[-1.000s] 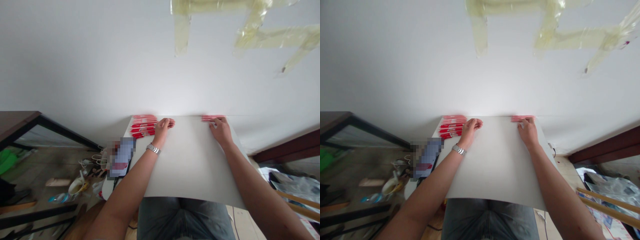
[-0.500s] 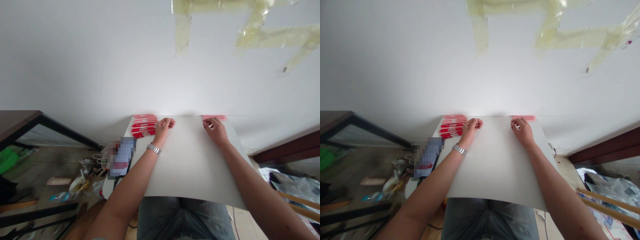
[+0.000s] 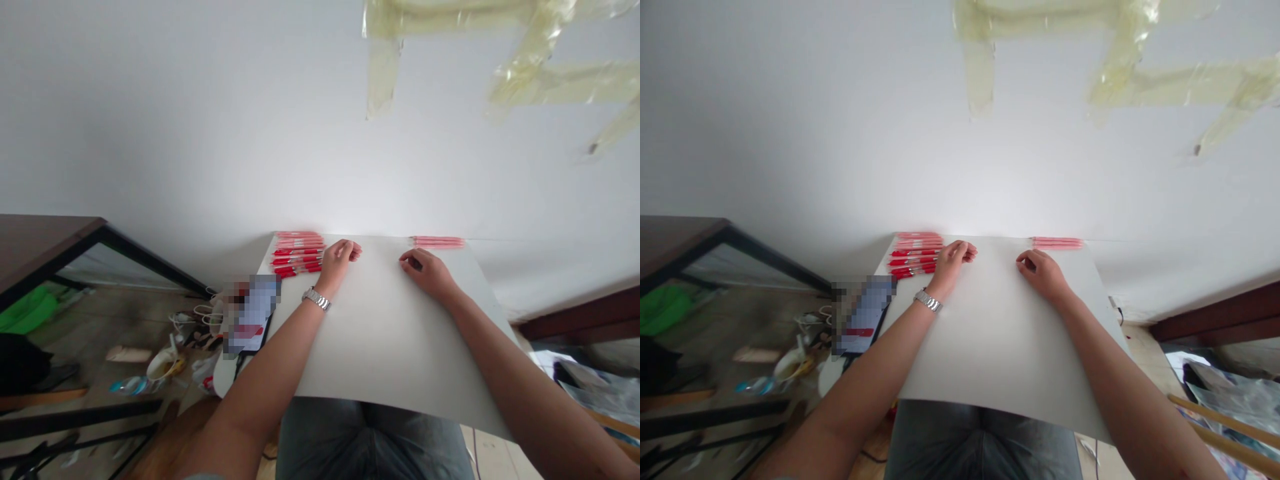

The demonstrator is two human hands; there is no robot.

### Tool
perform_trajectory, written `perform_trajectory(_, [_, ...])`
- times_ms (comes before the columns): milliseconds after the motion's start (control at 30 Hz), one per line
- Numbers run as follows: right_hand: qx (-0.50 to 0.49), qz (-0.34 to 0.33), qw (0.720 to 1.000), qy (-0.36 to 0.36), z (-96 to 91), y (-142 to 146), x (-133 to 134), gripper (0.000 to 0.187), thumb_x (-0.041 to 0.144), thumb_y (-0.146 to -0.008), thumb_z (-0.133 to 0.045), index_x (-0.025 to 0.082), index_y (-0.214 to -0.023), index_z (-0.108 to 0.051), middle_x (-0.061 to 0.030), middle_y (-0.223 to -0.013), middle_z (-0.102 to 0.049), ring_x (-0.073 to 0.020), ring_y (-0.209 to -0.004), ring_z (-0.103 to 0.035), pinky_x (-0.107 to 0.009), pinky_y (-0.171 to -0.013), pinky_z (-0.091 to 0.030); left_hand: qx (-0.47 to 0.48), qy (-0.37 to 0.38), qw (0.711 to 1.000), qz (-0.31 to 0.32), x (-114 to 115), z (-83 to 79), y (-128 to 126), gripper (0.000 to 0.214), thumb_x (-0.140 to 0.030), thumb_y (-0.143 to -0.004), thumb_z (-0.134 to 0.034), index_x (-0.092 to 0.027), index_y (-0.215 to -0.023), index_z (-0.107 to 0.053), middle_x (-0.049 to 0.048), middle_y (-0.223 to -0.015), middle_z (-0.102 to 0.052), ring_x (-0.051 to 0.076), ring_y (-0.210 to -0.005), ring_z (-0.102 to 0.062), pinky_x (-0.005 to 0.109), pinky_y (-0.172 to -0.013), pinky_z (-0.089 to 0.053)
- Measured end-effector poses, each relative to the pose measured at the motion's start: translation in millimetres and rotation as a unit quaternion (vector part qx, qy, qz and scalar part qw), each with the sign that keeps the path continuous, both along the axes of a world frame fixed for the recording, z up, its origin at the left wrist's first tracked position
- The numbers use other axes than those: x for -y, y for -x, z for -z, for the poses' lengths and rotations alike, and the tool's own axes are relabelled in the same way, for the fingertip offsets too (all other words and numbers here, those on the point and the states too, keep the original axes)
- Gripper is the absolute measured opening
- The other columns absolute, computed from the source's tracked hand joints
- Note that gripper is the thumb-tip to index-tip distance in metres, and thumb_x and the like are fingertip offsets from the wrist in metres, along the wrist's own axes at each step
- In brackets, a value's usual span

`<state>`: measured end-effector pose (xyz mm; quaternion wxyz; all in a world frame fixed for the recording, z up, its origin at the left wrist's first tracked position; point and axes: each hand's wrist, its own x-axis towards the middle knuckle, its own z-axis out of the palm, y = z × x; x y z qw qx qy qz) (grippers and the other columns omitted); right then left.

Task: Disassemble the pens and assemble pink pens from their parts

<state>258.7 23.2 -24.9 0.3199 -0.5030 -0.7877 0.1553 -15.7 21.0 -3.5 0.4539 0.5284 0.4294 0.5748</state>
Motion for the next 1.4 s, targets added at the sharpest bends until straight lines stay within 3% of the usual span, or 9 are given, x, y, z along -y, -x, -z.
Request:
perform_trajectory(233, [0.016, -0.003, 1.0, 0.015, 1.1, 1, -4, 0.026, 0.044, -0.09, -0.067, 0.023, -0.105, -0.071, -0.0041, -0.088, -0.063, -0.0204, -0.081, -0.059, -0.034, -0.075, -0.046, -0.053, -0.017, 0.998, 0.032, 3, 0.7, -2, 0.04, -0.053, -0.098, -0.06, -0.016, -0.087, -0.071, 0.0085, -0.088, -0.074, 0.015, -0.078, -0.067, 0.027, -0.074, -0.055])
perform_trajectory(533, [-0.014, 0.024, 0.999, 0.026, -3.4, 8, -4, 0.026, 0.046, -0.088, -0.068, 0.022, -0.099, -0.07, -0.0025, -0.082, -0.061, -0.0185, -0.073, -0.055, -0.033, -0.07, -0.044, -0.131, -0.028, 0.989, 0.064, 5, 7.8, -5, 0.042, -0.056, -0.1, -0.056, -0.018, -0.091, -0.07, 0.0093, -0.095, -0.076, 0.019, -0.09, -0.073, 0.032, -0.087, -0.057])
perform_trajectory(700, [-0.031, 0.04, 0.998, 0.029, -3.7, 10, -1, 0.029, 0.05, -0.088, -0.068, 0.023, -0.097, -0.07, -0.0027, -0.079, -0.062, -0.0191, -0.071, -0.056, -0.033, -0.068, -0.045, -0.182, -0.048, 0.979, 0.073, 9, -5.1, 1, 0.036, -0.053, -0.099, -0.058, -0.021, -0.096, -0.073, 0.0082, -0.1, -0.078, 0.021, -0.096, -0.073, 0.033, -0.088, -0.056])
perform_trajectory(833, [-0.031, 0.038, 0.998, 0.024, -0.2, 9, -2, 0.029, 0.05, -0.088, -0.068, 0.023, -0.098, -0.071, -0.0031, -0.081, -0.063, -0.0192, -0.071, -0.057, -0.033, -0.068, -0.045, -0.274, -0.106, 0.953, 0.072, 4, -30.2, 29, 0.024, -0.043, -0.098, -0.061, -0.024, -0.1, -0.076, 0.0077, -0.104, -0.077, 0.022, -0.093, -0.07, 0.033, -0.086, -0.054])
perform_trajectory(1033, [-0.028, 0.037, 0.998, 0.03, 4.7, 8, -5, 0.027, 0.047, -0.088, -0.07, 0.022, -0.1, -0.071, -0.0024, -0.083, -0.062, -0.0185, -0.073, -0.056, -0.033, -0.07, -0.045, -0.43, -0.12, 0.895, -0.003, -20, -60.1, 106, 0.02, -0.033, -0.096, -0.06, -0.023, -0.104, -0.075, 0.0075, -0.102, -0.074, 0.022, -0.095, -0.067, 0.035, -0.09, -0.052])
perform_trajectory(1200, [-0.027, 0.035, 0.999, 0.02, 5.5, 8, -5, 0.027, 0.047, -0.089, -0.069, 0.022, -0.1, -0.071, -0.0026, -0.083, -0.063, -0.0188, -0.074, -0.057, -0.033, -0.07, -0.045, -0.573, -0.087, 0.814, -0.032, -37, -62.6, 157, 0.02, -0.03, -0.093, -0.06, -0.022, -0.103, -0.075, 0.0079, -0.104, -0.072, 0.023, -0.097, -0.066, 0.036, -0.093, -0.05])
perform_trajectory(1400, [-0.026, 0.036, 0.999, 0.02, 5.1, 8, -5, 0.027, 0.048, -0.089, -0.069, 0.023, -0.099, -0.071, -0.0028, -0.083, -0.064, -0.019, -0.073, -0.058, -0.033, -0.07, -0.046, -0.639, -0.064, 0.766, -0.012, -39, -59.1, 173, 0.018, -0.031, -0.091, -0.063, -0.024, -0.1, -0.076, 0.0067, -0.101, -0.071, 0.023, -0.09, -0.066, 0.033, -0.082, -0.048])
